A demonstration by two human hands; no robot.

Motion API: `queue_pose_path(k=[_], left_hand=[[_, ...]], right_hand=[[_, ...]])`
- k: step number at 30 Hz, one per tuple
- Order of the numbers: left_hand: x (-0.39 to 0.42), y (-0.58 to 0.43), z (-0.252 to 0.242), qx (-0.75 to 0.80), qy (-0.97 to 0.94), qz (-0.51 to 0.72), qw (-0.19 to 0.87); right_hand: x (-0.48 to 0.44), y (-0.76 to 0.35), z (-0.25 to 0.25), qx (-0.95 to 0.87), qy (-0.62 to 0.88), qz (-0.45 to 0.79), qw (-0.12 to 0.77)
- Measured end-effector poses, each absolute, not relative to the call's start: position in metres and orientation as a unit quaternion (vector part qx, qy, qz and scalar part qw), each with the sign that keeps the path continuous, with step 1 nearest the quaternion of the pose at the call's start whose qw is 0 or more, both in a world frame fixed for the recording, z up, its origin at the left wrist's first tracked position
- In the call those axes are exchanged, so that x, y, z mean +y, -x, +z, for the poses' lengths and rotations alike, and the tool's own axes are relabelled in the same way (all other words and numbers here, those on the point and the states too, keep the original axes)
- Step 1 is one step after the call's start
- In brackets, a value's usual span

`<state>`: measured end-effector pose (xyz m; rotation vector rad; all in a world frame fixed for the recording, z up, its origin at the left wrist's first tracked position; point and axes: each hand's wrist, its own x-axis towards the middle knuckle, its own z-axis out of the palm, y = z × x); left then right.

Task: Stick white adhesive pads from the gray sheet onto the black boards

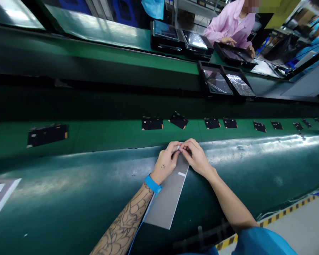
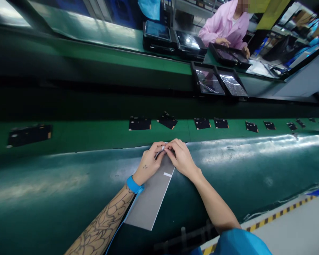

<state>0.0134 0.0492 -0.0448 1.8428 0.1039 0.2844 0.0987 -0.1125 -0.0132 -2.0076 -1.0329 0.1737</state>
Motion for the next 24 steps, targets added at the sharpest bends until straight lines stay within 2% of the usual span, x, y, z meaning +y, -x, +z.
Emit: queue_pose_path(k=[11, 16, 20, 24], left_hand=[[0.054, -0.011, -0.044, 0.064, -0.803, 0.109, 0.583], [0.055, -0.009, -0.039, 0.09, -0.829, 0.1, 0.543], [0.056, -0.009, -0.038, 0.092, -0.833, 0.096, 0.538], [0.058, -0.009, -0.04, 0.095, -0.839, 0.1, 0.527]], right_hand=[[-0.11, -0.099, -0.008, -0.403, 0.807, 0.081, 0.424], [-0.178, -0.186, 0.007, -0.351, 0.829, 0.051, 0.433], [-0.267, -0.301, 0.03, -0.231, 0.904, 0.128, 0.337], [-0.308, -0.368, 0.031, -0.199, 0.916, 0.208, 0.279]])
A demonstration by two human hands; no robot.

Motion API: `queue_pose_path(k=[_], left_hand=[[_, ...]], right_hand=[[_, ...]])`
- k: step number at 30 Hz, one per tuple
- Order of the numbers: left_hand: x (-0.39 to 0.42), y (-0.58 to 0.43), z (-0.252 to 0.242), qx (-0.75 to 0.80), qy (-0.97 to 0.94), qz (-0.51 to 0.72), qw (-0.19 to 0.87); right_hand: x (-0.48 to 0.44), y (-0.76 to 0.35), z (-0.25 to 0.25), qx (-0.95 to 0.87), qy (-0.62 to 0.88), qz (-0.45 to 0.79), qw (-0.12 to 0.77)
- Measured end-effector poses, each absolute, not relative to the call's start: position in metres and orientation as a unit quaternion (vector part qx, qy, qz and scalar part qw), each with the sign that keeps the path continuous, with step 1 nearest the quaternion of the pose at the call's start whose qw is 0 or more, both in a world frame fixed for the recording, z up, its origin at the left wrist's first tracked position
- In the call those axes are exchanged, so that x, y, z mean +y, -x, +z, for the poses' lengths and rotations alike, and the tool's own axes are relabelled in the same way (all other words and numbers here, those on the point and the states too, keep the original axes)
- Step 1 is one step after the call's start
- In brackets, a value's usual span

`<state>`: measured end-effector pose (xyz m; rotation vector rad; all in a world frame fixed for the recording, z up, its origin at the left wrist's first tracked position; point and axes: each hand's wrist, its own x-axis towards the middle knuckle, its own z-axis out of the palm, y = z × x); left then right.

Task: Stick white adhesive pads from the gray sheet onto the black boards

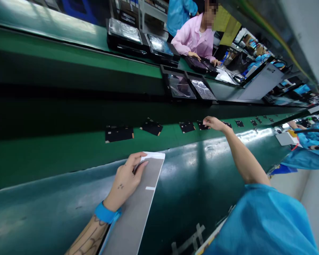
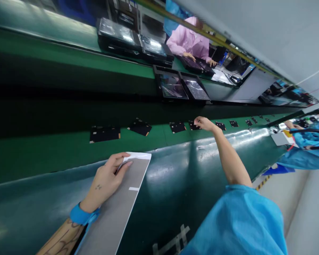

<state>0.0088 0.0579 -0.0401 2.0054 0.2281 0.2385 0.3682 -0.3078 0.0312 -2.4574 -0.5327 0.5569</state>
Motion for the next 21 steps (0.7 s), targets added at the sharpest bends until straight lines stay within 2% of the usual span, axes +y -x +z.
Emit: queue_pose_path(k=[10, 21], left_hand=[[0.063, -0.005, -0.048, 0.121, -0.841, 0.086, 0.52], [0.063, -0.002, -0.048, 0.133, -0.837, 0.081, 0.525]], right_hand=[[-0.33, -0.409, 0.011, -0.155, 0.908, 0.295, 0.255], [-0.33, -0.408, 0.009, -0.132, 0.922, 0.262, 0.252]])
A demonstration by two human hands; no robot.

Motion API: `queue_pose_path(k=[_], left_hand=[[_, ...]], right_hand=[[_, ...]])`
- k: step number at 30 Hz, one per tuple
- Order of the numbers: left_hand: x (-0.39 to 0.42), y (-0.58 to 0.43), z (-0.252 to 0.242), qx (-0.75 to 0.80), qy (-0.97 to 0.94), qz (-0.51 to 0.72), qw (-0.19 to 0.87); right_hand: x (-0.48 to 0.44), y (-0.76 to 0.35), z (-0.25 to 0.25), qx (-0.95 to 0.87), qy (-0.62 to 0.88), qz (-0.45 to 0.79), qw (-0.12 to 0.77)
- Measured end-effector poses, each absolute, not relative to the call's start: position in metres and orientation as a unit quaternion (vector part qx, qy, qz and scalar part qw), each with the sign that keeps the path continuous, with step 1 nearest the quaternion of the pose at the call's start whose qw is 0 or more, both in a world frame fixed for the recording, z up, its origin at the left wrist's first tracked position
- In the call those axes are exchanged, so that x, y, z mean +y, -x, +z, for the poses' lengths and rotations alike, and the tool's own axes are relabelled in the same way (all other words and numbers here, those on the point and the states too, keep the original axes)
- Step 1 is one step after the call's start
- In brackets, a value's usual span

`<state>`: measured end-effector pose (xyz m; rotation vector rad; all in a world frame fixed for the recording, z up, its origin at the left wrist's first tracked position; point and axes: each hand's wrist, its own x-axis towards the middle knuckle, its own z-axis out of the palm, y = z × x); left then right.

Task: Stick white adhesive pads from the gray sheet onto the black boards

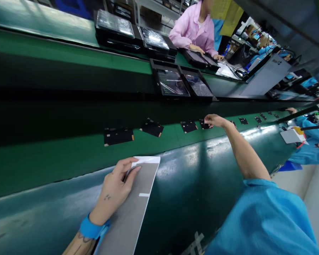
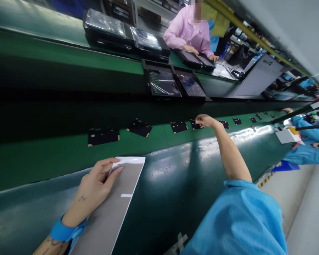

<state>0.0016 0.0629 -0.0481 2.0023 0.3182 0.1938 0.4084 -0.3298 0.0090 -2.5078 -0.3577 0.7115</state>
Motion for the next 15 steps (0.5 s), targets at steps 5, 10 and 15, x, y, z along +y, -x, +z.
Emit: queue_pose_path(k=[5, 10, 15], left_hand=[[0.057, -0.005, -0.041, 0.154, -0.815, 0.095, 0.551], [0.048, -0.014, -0.037, 0.153, -0.775, 0.117, 0.602], [0.035, -0.02, -0.037, 0.159, -0.753, 0.125, 0.627]], right_hand=[[-0.326, -0.392, 0.016, -0.145, 0.937, 0.174, 0.265], [-0.251, -0.29, 0.009, -0.286, 0.88, 0.002, 0.38], [-0.152, -0.151, -0.003, -0.434, 0.793, -0.03, 0.427]])
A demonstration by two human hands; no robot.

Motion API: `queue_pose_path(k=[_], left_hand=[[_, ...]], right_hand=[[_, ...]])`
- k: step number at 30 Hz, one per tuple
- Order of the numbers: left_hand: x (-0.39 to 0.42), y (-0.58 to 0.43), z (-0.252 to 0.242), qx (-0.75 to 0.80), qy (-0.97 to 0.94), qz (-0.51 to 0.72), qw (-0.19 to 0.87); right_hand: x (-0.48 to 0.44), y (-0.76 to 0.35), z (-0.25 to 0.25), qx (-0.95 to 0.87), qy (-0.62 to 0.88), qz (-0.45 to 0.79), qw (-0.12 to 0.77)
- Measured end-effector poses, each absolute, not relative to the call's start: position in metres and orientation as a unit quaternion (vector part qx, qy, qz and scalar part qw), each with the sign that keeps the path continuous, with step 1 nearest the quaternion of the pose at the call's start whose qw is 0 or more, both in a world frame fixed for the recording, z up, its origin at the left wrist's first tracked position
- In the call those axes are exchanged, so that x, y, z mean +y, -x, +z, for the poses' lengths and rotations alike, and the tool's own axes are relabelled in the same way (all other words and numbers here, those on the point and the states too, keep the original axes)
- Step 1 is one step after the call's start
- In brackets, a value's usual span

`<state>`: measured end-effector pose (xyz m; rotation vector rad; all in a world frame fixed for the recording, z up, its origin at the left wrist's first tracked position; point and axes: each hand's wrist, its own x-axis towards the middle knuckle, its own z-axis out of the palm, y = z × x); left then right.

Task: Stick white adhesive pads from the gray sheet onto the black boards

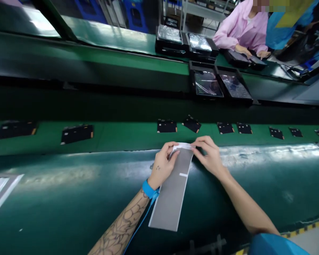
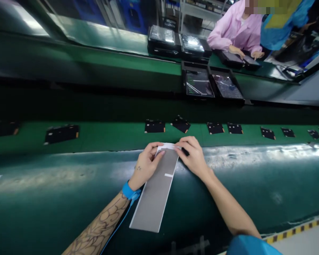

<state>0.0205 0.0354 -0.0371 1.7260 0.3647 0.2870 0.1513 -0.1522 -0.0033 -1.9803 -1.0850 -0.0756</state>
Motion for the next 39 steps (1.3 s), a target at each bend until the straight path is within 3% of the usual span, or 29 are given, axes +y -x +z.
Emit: queue_pose_path(k=[20, 26, 30, 32, 36, 39], left_hand=[[0.022, -0.024, -0.04, 0.142, -0.723, 0.137, 0.663], [0.024, -0.025, -0.038, 0.151, -0.738, 0.134, 0.644], [0.028, -0.021, -0.038, 0.158, -0.757, 0.119, 0.622], [0.031, -0.02, -0.04, 0.16, -0.76, 0.113, 0.62], [0.034, -0.019, -0.041, 0.152, -0.77, 0.104, 0.611], [0.036, -0.019, -0.039, 0.146, -0.779, 0.106, 0.6]], right_hand=[[-0.122, -0.13, -0.012, -0.482, 0.791, 0.013, 0.376], [-0.125, -0.137, -0.005, -0.443, 0.762, 0.051, 0.469], [-0.163, -0.21, 0.008, -0.403, 0.768, 0.076, 0.492], [-0.2, -0.268, 0.017, -0.36, 0.8, 0.109, 0.466], [-0.279, -0.365, 0.034, -0.233, 0.891, 0.236, 0.31], [-0.309, -0.399, 0.033, -0.182, 0.909, 0.282, 0.247]])
